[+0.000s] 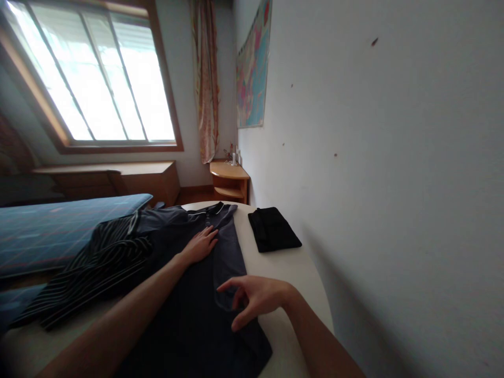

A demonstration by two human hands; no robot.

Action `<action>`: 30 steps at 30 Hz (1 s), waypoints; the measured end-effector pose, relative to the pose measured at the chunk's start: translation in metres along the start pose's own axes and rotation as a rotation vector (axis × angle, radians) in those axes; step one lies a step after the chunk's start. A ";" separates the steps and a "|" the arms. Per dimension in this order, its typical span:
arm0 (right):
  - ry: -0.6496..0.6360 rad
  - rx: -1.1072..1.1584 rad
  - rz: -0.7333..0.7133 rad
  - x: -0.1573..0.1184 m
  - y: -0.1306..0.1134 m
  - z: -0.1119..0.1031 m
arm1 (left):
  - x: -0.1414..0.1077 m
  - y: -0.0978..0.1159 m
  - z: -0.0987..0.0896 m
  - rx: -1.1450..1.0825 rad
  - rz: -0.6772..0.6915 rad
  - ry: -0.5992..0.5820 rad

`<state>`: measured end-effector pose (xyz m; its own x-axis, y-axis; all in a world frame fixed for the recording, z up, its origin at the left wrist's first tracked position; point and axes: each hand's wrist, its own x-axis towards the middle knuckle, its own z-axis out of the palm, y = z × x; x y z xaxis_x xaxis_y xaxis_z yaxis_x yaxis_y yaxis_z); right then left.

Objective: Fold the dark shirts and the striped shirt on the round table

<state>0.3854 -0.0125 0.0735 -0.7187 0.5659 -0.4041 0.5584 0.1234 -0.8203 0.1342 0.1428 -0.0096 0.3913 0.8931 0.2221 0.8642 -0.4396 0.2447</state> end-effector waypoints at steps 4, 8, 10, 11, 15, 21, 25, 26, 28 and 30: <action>-0.201 0.189 0.005 0.000 -0.001 0.002 | -0.019 0.007 -0.006 -0.024 0.109 0.021; 0.078 0.168 -0.069 0.009 0.014 -0.003 | -0.055 0.024 -0.019 -0.091 0.293 -0.044; 0.303 0.120 -0.095 0.017 0.024 -0.006 | -0.078 0.041 -0.032 -0.111 0.347 -0.071; 0.404 0.087 -0.101 0.021 0.030 -0.007 | -0.090 0.052 -0.038 -0.124 0.394 -0.095; 0.654 -0.079 -0.144 0.031 0.045 -0.011 | -0.139 0.107 -0.060 -0.164 0.512 -0.201; 0.747 -0.299 -0.161 0.035 0.049 -0.009 | -0.182 0.170 -0.046 -0.129 0.428 -0.132; 0.788 -0.407 -0.119 0.037 0.049 -0.007 | -0.184 0.187 -0.030 -0.054 0.442 -0.101; 0.796 -0.416 -0.107 0.037 0.050 -0.007 | -0.183 0.190 -0.028 -0.035 0.453 -0.094; 0.807 -0.426 -0.100 0.039 0.052 -0.007 | -0.183 0.194 -0.023 -0.001 0.475 -0.078; 0.806 -0.434 -0.114 0.040 0.054 -0.007 | -0.183 0.196 -0.019 0.027 0.487 -0.065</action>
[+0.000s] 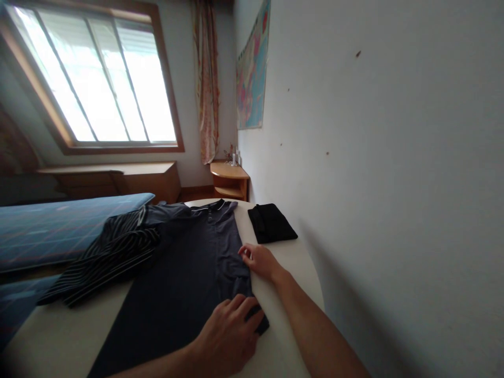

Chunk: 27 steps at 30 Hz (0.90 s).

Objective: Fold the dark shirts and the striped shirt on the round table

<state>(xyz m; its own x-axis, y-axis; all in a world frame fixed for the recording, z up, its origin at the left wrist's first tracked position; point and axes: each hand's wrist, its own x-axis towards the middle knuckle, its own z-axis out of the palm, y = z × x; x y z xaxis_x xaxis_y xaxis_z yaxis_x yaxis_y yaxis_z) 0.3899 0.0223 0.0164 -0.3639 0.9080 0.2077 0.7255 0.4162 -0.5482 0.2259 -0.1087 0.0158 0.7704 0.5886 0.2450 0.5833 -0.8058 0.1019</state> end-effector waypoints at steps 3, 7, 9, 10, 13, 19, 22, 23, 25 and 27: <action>-0.004 0.003 -0.021 0.000 0.001 0.001 | 0.001 0.001 0.004 0.020 -0.004 0.013; -0.018 -0.001 0.007 -0.001 0.001 -0.001 | -0.002 0.000 0.001 -0.021 0.027 0.037; -0.014 -0.005 0.013 -0.001 0.000 -0.003 | -0.004 -0.001 -0.002 -0.043 0.061 0.027; -0.010 -0.006 0.011 -0.001 0.001 -0.003 | -0.005 -0.001 -0.003 -0.047 0.080 0.010; 0.017 -0.004 -0.022 0.000 0.003 -0.002 | -0.007 -0.004 -0.004 -0.024 0.128 -0.060; 0.073 0.017 -0.198 0.003 0.012 0.004 | -0.012 -0.005 -0.014 0.045 0.179 -0.166; 0.075 -0.005 -0.282 0.004 0.012 0.007 | -0.020 -0.007 -0.021 0.111 0.077 -0.223; 0.067 -0.015 -0.303 0.004 0.011 0.007 | -0.024 -0.008 -0.022 0.129 0.048 -0.239; 0.042 -0.035 -0.329 0.004 0.007 0.008 | -0.032 -0.012 -0.022 0.154 0.042 -0.237; 0.019 -0.050 -0.337 0.004 0.003 0.009 | -0.039 -0.016 -0.020 0.169 0.109 -0.189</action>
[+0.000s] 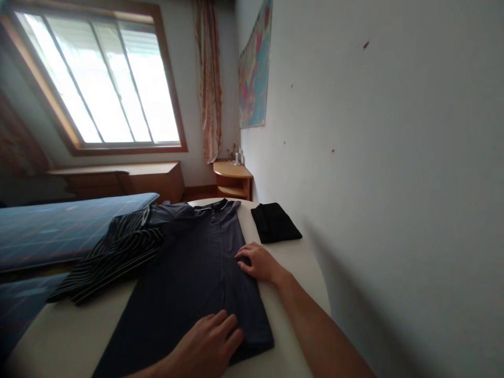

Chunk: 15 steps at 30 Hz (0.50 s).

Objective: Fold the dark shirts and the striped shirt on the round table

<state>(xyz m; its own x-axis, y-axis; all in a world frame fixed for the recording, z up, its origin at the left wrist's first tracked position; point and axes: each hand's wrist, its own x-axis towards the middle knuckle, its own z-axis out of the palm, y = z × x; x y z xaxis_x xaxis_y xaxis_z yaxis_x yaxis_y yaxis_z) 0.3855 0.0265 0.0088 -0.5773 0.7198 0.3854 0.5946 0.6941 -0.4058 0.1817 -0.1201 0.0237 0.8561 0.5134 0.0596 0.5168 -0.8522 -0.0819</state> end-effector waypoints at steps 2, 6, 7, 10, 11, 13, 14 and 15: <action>-0.011 -0.020 0.008 0.002 -0.005 -0.001 | -0.005 -0.002 0.006 0.027 0.078 0.077; -0.009 -0.061 0.010 0.005 -0.015 -0.007 | -0.012 -0.002 0.011 0.022 0.241 0.131; -0.015 -0.056 0.009 0.005 -0.018 -0.009 | -0.013 -0.003 0.009 -0.015 0.292 0.108; -0.056 -0.018 0.012 0.003 -0.023 -0.011 | -0.013 -0.009 -0.005 -0.239 0.415 -0.014; -0.072 -0.008 0.018 0.003 -0.024 -0.011 | -0.012 -0.013 -0.012 -0.325 0.426 -0.045; -0.098 0.008 0.027 0.001 -0.025 -0.009 | -0.008 -0.024 -0.024 -0.451 0.352 -0.034; -0.104 0.015 0.030 0.001 -0.025 -0.007 | -0.006 -0.031 -0.027 -0.470 0.277 -0.004; -0.103 0.021 0.031 0.001 -0.024 -0.006 | -0.004 -0.038 -0.028 -0.464 0.193 0.026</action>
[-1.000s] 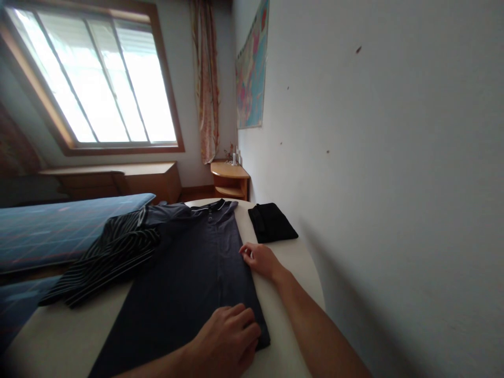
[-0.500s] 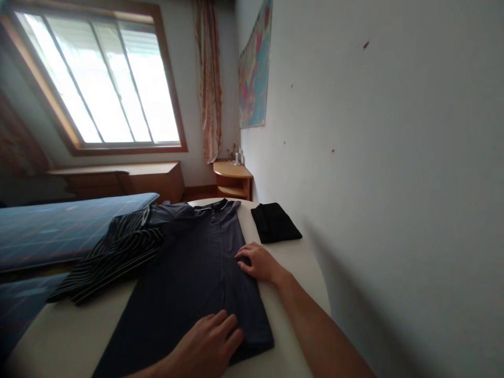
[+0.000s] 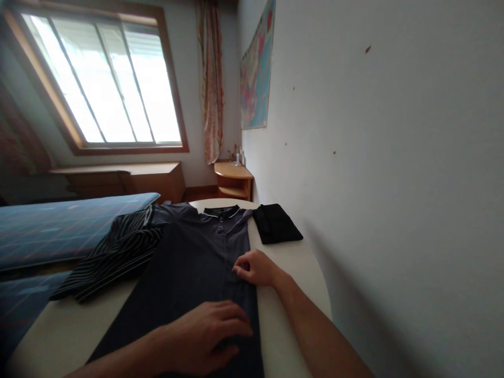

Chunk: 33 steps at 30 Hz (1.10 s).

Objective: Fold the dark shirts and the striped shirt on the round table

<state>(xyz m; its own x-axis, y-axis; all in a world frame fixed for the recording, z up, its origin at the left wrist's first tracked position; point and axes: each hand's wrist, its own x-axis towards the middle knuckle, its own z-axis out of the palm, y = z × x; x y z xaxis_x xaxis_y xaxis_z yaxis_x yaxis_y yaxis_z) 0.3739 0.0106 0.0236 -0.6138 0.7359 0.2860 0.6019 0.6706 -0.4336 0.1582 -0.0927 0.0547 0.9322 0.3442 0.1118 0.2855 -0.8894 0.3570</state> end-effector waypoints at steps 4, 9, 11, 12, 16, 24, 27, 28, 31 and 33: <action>0.100 -0.005 -0.036 0.002 0.005 0.006 | -0.003 -0.030 0.003 0.065 -0.164 -0.001; 0.088 -0.061 0.003 0.007 0.008 0.010 | -0.013 -0.036 0.017 0.032 -0.184 -0.078; 0.060 -0.106 0.042 0.014 0.007 0.010 | -0.013 -0.029 0.015 0.018 -0.173 -0.091; 0.049 -0.133 0.064 0.019 0.006 0.009 | -0.013 -0.026 0.012 0.010 -0.165 -0.097; -0.005 -0.272 0.132 0.049 0.006 0.007 | -0.005 -0.024 -0.008 0.010 -0.182 -0.127; -0.056 -0.487 0.124 0.102 0.012 0.010 | -0.002 -0.054 -0.007 0.042 -0.172 -0.045; -0.072 -0.527 0.105 0.109 0.013 0.011 | -0.006 -0.056 -0.003 0.012 -0.167 -0.033; -0.072 -0.537 0.103 0.110 0.013 0.012 | -0.006 -0.056 -0.003 0.002 -0.164 -0.035; -0.074 -0.545 0.113 0.112 0.015 0.014 | -0.006 -0.056 -0.003 -0.018 -0.161 -0.033; -0.073 -0.534 0.125 0.112 0.017 0.014 | -0.006 -0.056 -0.004 -0.023 -0.171 -0.038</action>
<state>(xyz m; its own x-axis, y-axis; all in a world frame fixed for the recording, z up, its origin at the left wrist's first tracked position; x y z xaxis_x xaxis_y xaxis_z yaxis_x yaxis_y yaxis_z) 0.3083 0.1029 0.0360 -0.5435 0.8171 0.1924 0.8362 0.5470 0.0390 0.1358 -0.0434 0.0374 0.8782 0.4781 0.0122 0.4363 -0.8113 0.3892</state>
